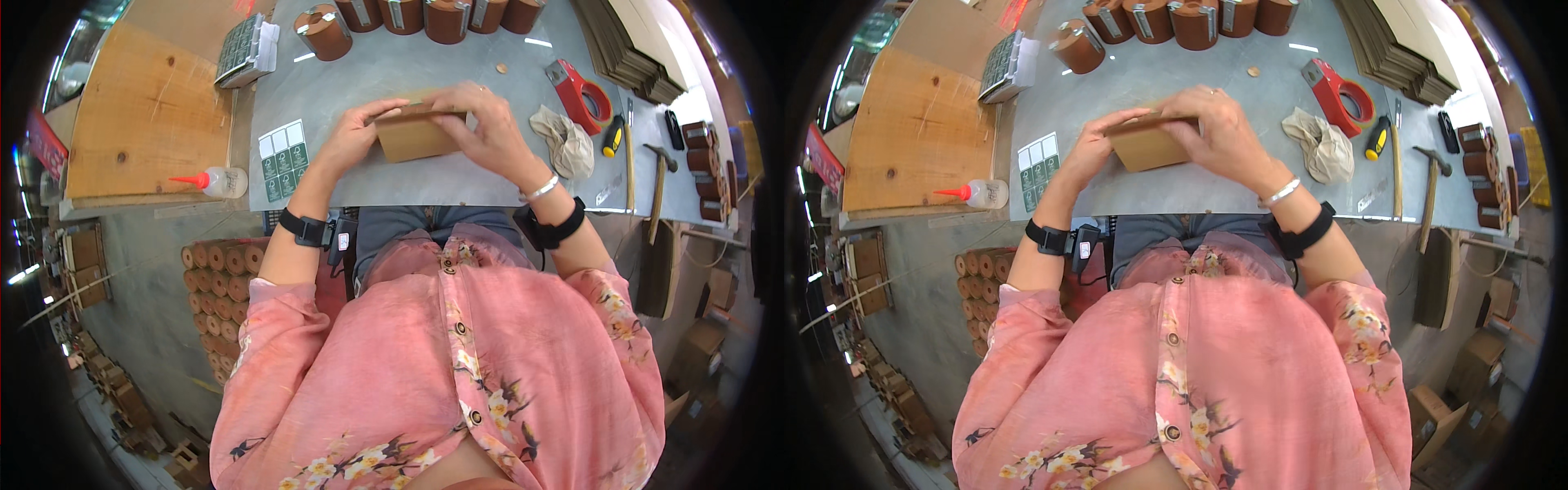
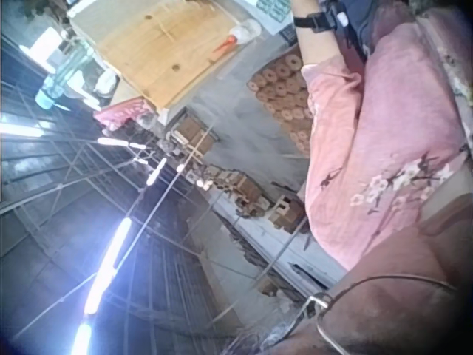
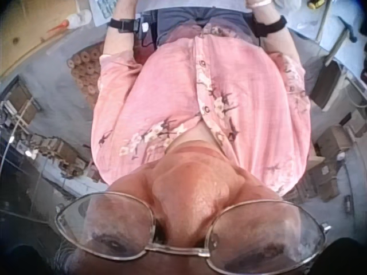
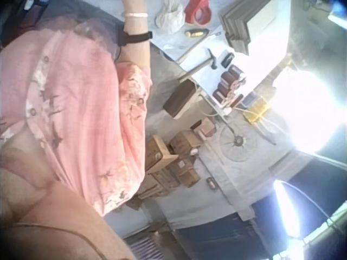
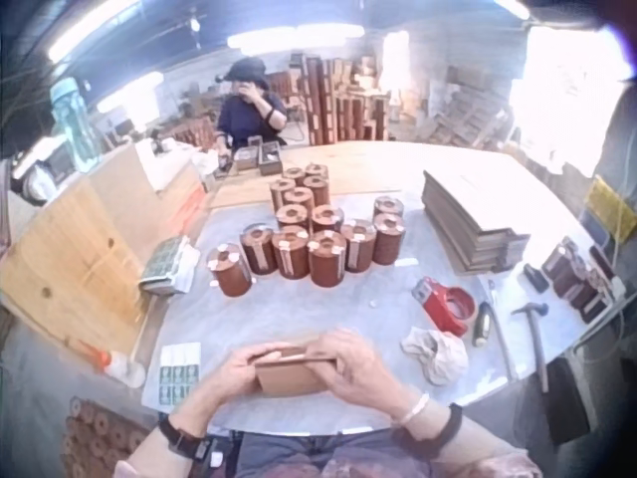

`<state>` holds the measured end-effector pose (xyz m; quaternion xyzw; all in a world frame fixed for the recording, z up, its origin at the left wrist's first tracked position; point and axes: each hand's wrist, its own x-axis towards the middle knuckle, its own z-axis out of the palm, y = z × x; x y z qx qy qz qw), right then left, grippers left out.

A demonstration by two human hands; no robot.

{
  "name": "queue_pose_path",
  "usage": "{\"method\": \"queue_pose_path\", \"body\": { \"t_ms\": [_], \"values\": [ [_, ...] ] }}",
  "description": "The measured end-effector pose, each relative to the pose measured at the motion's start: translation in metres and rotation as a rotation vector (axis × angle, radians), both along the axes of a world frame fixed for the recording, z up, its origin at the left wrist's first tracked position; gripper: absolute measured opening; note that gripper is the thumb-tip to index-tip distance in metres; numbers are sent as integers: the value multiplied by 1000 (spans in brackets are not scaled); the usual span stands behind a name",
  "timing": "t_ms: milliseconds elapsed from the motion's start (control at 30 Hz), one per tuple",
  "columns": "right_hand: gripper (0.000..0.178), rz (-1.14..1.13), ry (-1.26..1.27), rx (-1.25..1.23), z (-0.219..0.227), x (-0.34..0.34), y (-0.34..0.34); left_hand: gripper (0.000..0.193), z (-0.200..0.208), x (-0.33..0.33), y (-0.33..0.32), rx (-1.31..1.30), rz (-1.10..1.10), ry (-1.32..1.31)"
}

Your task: The recorder applies labels and wraps cardboard around cylindrical wooden components in a factory setting.

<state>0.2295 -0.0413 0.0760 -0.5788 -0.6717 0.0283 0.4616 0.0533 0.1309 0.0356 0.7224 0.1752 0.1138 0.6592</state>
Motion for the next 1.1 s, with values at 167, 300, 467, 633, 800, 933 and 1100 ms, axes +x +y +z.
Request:
{"method": "queue_pose_path", "body": {
  "t_ms": [167, 300, 467, 633, 800, 933, 1100],
  "values": [
    [22, -199, 251, -236, -23, 8, 29, 32, -19, -1, 6, -97, 23, 78],
    [23, -228, 287, -257, -36, 9, 32, 34, -41, -1, 5, 112, -16, -69],
    [18, -271, 324, -247, -45, 7, 28, 47, -47, 1, -3, -375, 46, -143],
    [17, -231, 404, -214, -48, 6, 28, 47, -28, 0, -7, -79, 42, -44],
    [24, -187, 544, -293, -46, 8, 28, 58, -11, -3, -28, 121, 213, 14],
    [35, -157, 520, -311, -46, 9, 31, 53, -18, 3, -32, 149, 249, 6],
    [37, -279, 221, -205, -33, 4, 36, 46, -43, 18, -36, 17, 398, -31]
  ]
}}
